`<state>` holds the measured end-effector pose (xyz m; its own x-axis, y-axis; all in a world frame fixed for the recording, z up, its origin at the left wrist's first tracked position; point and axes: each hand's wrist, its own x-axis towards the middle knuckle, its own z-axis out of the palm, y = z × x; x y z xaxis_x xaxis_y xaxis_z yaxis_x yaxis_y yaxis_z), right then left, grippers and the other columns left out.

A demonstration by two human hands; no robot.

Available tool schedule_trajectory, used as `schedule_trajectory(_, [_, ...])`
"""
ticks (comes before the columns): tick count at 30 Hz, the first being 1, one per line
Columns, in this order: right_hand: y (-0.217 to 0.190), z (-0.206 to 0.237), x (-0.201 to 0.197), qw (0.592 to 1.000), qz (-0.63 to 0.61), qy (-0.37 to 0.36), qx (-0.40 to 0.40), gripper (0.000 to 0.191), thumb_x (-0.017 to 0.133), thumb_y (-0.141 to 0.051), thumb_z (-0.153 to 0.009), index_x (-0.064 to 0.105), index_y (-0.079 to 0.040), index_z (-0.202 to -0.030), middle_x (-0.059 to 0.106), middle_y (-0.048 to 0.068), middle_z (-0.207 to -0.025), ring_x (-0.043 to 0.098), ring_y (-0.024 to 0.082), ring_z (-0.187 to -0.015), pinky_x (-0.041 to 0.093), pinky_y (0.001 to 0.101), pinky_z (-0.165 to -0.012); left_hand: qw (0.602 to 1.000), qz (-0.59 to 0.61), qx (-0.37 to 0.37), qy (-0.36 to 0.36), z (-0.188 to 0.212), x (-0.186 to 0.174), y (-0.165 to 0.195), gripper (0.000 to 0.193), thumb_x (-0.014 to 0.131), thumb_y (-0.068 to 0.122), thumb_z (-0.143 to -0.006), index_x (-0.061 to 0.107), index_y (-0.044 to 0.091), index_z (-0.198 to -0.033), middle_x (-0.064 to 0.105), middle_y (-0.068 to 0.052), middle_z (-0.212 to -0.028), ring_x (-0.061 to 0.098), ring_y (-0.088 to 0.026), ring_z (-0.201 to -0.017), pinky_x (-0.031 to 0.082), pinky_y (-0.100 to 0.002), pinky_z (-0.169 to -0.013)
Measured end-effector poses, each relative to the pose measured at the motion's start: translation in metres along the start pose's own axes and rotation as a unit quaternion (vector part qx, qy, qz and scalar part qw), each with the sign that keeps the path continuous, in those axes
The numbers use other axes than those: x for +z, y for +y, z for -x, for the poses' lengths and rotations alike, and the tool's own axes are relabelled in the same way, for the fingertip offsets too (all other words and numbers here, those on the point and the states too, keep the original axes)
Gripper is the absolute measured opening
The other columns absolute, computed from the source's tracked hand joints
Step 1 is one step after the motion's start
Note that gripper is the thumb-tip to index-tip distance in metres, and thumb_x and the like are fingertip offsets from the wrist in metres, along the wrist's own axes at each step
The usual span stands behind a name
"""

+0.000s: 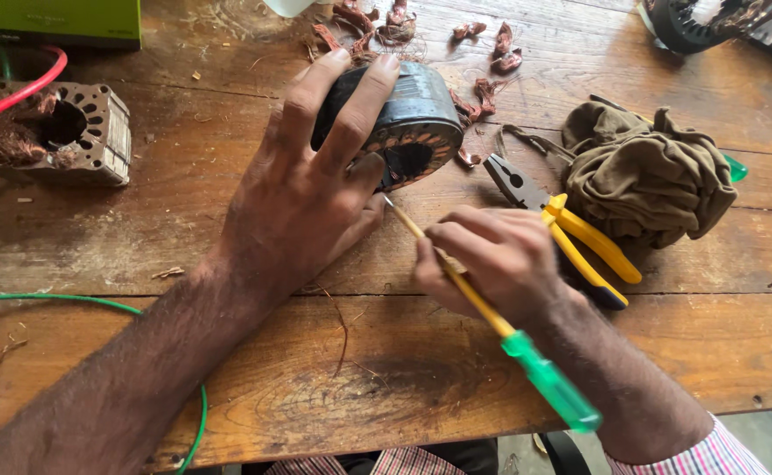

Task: The person removes burnt copper windings from an electric motor stator on a wooden workbench. They hold the stator steady with one hand and use a screwdriver to pry burnt coil pieces out of the slots, occasionally using pliers, with removed winding fragments accumulating on the table.

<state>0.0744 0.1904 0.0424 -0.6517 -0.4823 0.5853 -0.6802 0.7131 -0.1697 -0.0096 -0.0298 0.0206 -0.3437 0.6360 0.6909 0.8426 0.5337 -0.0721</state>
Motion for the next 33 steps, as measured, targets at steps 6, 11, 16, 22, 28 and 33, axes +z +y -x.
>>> schedule_trajectory(6, [-0.0068, 0.0, 0.0021, 0.998, 0.015, -0.04, 0.035, 0.014, 0.079, -0.002, -0.081, 0.065, -0.004, -0.082, 0.06, 0.006, -0.072, 0.061, 0.02, -0.056, 0.05, 0.0349, -0.052, 1.0, 0.014, -0.005, -0.008, -0.0028, -0.0055, 0.0007, 0.025, 0.083, 0.022, -0.092, 0.078, 0.002, -0.105, 0.029, -0.013, -0.16, 0.028, -0.037, -0.149, 0.04, -0.051, -0.127])
schedule_trajectory(11, [-0.0055, -0.0003, 0.0011, 0.998, -0.002, -0.045, 0.052, 0.013, 0.078, -0.002, -0.082, 0.066, -0.004, -0.085, 0.061, 0.006, -0.074, 0.064, 0.02, -0.059, 0.053, 0.0341, -0.055, 1.0, 0.009, -0.006, -0.006, -0.0024, -0.0046, 0.0008, 0.025, 0.083, 0.021, -0.089, 0.078, 0.001, -0.104, 0.03, -0.013, -0.159, 0.029, -0.036, -0.148, 0.041, -0.052, -0.128])
schedule_trajectory(16, [-0.0045, 0.0012, -0.001, 0.996, -0.019, -0.063, 0.056, 0.013, 0.078, -0.004, -0.082, 0.066, -0.004, -0.088, 0.063, 0.006, -0.077, 0.066, 0.02, -0.061, 0.054, 0.0345, -0.056, 1.0, 0.005, -0.004, -0.002, -0.0016, -0.0038, 0.001, 0.026, 0.084, 0.023, -0.093, 0.078, 0.002, -0.107, 0.029, -0.012, -0.16, 0.028, -0.035, -0.149, 0.042, -0.049, -0.126])
schedule_trajectory(22, [-0.0037, 0.0028, 0.0013, 0.996, 0.009, -0.063, 0.067, 0.009, 0.077, -0.003, -0.088, 0.069, -0.002, -0.091, 0.066, 0.007, -0.079, 0.068, 0.019, -0.063, 0.057, 0.0337, -0.057, 1.0, 0.013, 0.004, 0.006, -0.0027, -0.0027, -0.0019, 0.027, 0.087, 0.027, -0.089, 0.081, 0.005, -0.103, 0.031, -0.012, -0.161, 0.03, -0.036, -0.15, 0.044, -0.052, -0.126])
schedule_trajectory(28, [-0.0089, 0.0079, -0.0029, 0.995, 0.02, -0.09, 0.04, 0.019, 0.076, -0.003, -0.091, 0.066, 0.002, -0.106, 0.069, 0.012, -0.094, 0.07, 0.024, -0.074, 0.059, 0.0355, -0.064, 0.999, 0.03, 0.025, 0.01, -0.0041, 0.0003, -0.0065, 0.028, 0.087, 0.024, -0.09, 0.078, -0.002, -0.096, 0.031, -0.013, -0.163, 0.031, -0.038, -0.15, 0.043, -0.051, -0.128])
schedule_trajectory(33, [-0.0096, 0.0078, -0.0021, 0.993, 0.058, -0.1, 0.016, 0.029, 0.078, -0.005, -0.091, 0.065, 0.005, -0.114, 0.068, 0.014, -0.097, 0.069, 0.024, -0.074, 0.059, 0.0355, -0.063, 0.999, 0.022, 0.029, 0.019, -0.0024, 0.0019, -0.0074, 0.026, 0.088, 0.023, -0.091, 0.078, 0.0, -0.098, 0.032, -0.011, -0.161, 0.031, -0.034, -0.149, 0.042, -0.047, -0.127])
